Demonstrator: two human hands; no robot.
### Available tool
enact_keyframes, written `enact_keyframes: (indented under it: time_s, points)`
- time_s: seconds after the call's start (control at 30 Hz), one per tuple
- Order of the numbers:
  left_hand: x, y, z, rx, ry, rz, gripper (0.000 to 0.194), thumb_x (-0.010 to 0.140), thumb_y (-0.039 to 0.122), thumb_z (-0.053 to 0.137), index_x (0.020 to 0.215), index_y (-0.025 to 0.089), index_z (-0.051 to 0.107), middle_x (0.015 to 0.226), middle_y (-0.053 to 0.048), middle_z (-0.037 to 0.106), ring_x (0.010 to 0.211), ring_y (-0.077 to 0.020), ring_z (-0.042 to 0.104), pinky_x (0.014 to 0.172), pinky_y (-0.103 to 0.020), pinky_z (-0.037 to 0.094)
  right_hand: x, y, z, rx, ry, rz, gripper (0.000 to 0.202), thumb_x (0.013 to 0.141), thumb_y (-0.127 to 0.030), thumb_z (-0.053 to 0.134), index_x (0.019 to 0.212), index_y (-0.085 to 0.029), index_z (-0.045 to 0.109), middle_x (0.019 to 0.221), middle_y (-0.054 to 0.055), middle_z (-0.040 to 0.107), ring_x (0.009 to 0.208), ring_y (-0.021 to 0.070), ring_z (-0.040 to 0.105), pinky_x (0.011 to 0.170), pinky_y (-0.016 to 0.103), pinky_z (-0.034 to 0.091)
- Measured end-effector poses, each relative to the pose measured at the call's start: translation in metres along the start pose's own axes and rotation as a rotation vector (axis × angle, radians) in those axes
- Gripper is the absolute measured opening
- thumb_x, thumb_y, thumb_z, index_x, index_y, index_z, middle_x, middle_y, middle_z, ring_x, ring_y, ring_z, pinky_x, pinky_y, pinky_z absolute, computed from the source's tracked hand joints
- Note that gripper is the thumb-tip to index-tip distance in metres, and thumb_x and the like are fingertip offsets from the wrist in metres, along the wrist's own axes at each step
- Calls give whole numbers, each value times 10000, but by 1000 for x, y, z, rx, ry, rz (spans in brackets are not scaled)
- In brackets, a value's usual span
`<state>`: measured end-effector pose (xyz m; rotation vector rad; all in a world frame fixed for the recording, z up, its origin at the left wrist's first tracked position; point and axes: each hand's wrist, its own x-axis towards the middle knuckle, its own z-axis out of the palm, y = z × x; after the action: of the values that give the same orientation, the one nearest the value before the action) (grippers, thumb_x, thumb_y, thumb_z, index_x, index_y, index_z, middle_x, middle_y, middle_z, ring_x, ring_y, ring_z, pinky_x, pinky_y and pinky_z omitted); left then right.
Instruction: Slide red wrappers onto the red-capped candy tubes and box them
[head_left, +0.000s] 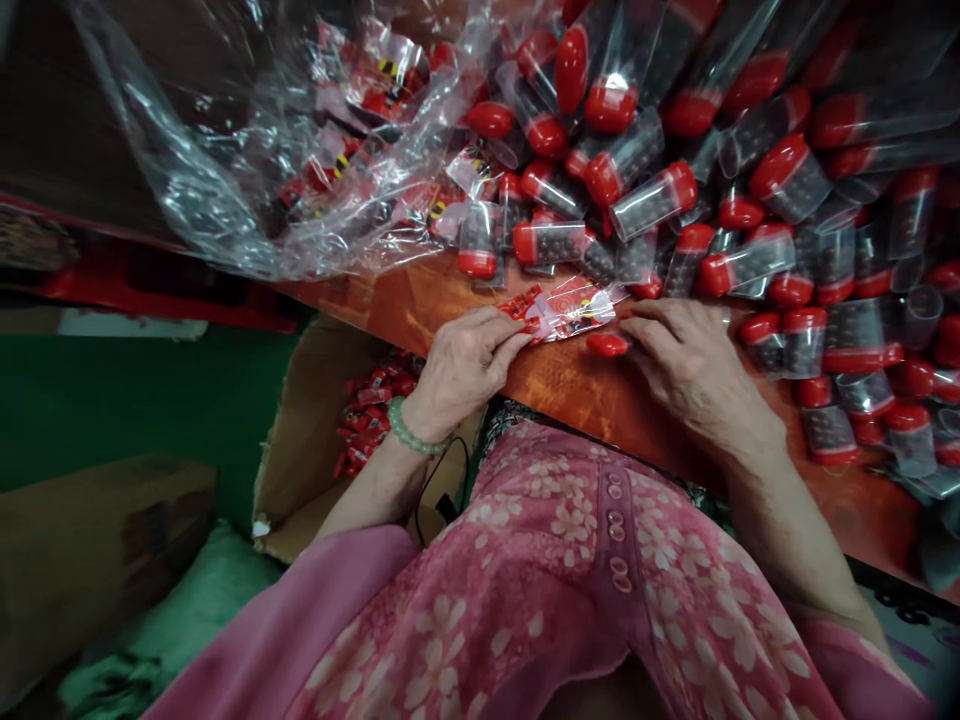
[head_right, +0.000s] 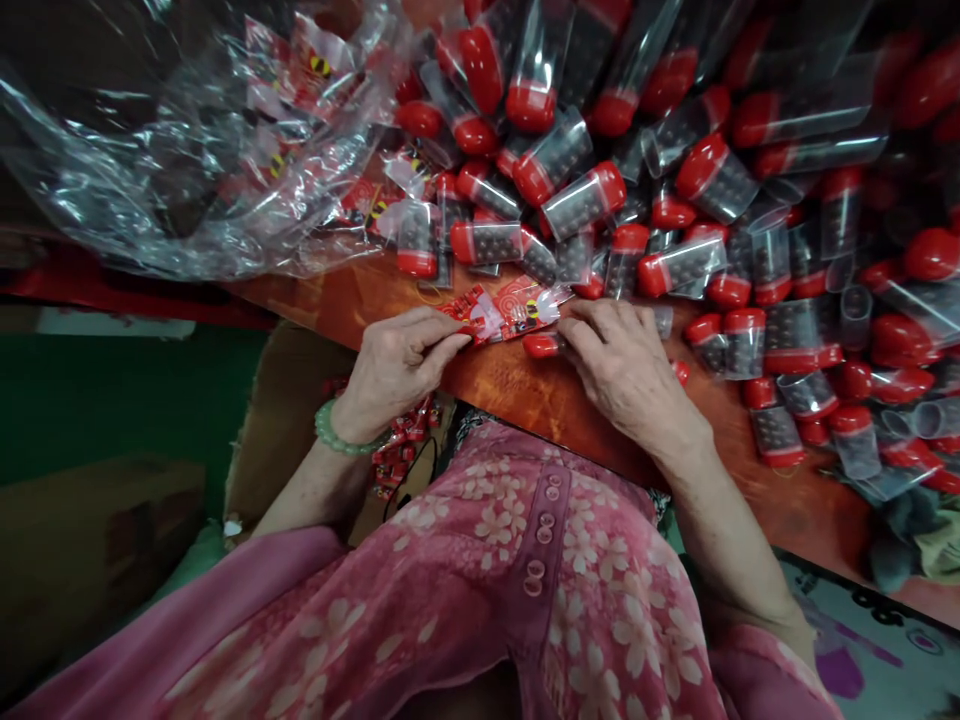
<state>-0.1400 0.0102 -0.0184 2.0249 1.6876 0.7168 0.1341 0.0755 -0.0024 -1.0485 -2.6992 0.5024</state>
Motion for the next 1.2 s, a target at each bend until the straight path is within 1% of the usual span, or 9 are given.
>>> enact_keyframes:
  time_s: [0.07, 0.17, 0.33, 0.43, 0.6, 0.73, 0.9, 0.97, 1.2]
  points:
    - [1, -1, 1, -11, 0, -26, 288, 998, 329, 574, 888, 165, 785, 814, -53, 745, 729, -147, 662, 691, -258, 502, -2, -2, 0, 183, 33, 16, 263, 1041, -272, 532, 1279, -208, 624, 1178, 112, 740, 1034, 266, 695, 893, 418, 543]
    - [1, -3, 4, -37, 63, -67, 226, 951, 276, 622, 836, 166, 782, 760, -41, 734, 676, -137, 645, 650, -255, 485, -4, -6, 2, 434, 67, 67, 313, 1029, -351, 576, 1299, -199, 622, 1116, 83, 763, 940, 222, 730, 839, 340, 562]
    - [0, -2, 5, -209, 194, -71, 86, 855, 232, 758, 795, 177, 782, 739, -14, 759, 660, -115, 669, 645, -232, 504, -9, -6, 16, 655, 100, 189, 332, 992, -385, 641, 1270, -205, 654, 1040, 32, 760, 855, 185, 719, 793, 296, 548]
    - [0, 3, 2, -239, 217, -46, 116, 850, 269, 787, 779, 178, 773, 734, -11, 761, 656, -110, 669, 645, -230, 510, -13, -6, 21, 666, 126, 218, 320, 971, -370, 673, 1258, -228, 663, 1022, 15, 753, 811, 167, 703, 757, 284, 538]
    - [1, 21, -2, -273, 213, 36, 194, 874, 357, 787, 798, 180, 766, 750, -14, 765, 655, -103, 670, 633, -222, 517, -16, -11, 17, 607, 183, 168, 262, 966, -316, 685, 1219, -250, 712, 1075, 37, 787, 906, 195, 741, 839, 323, 573]
    - [2, 32, 3, -330, 192, 103, 176, 887, 343, 778, 833, 176, 761, 790, -18, 773, 688, -100, 683, 670, -219, 536, -21, -14, 12, 562, 249, 159, 233, 960, -323, 693, 1180, -266, 746, 1060, 47, 801, 908, 210, 753, 841, 349, 592]
    - [-1, 40, 10, -358, 156, 127, 177, 885, 337, 780, 837, 170, 745, 776, -17, 753, 698, -106, 683, 672, -224, 543, -31, -23, 3, 605, 306, 199, 203, 938, -326, 729, 1133, -278, 760, 993, 36, 802, 884, 210, 749, 842, 367, 598]
    - [-2, 43, 11, -365, 135, 132, 174, 891, 341, 773, 844, 175, 745, 781, -14, 754, 693, -103, 680, 672, -227, 544, -34, -26, -2, 610, 289, 199, 188, 944, -320, 720, 1124, -282, 759, 999, 38, 803, 893, 216, 749, 850, 383, 596]
    - [-5, 51, 11, -364, 48, 177, 174, 918, 333, 742, 851, 172, 743, 819, -28, 772, 714, -109, 698, 670, -233, 557, -41, -23, -13, 513, 105, 117, 189, 994, -344, 640, 1138, -276, 742, 1006, 47, 802, 863, 218, 737, 828, 390, 588]
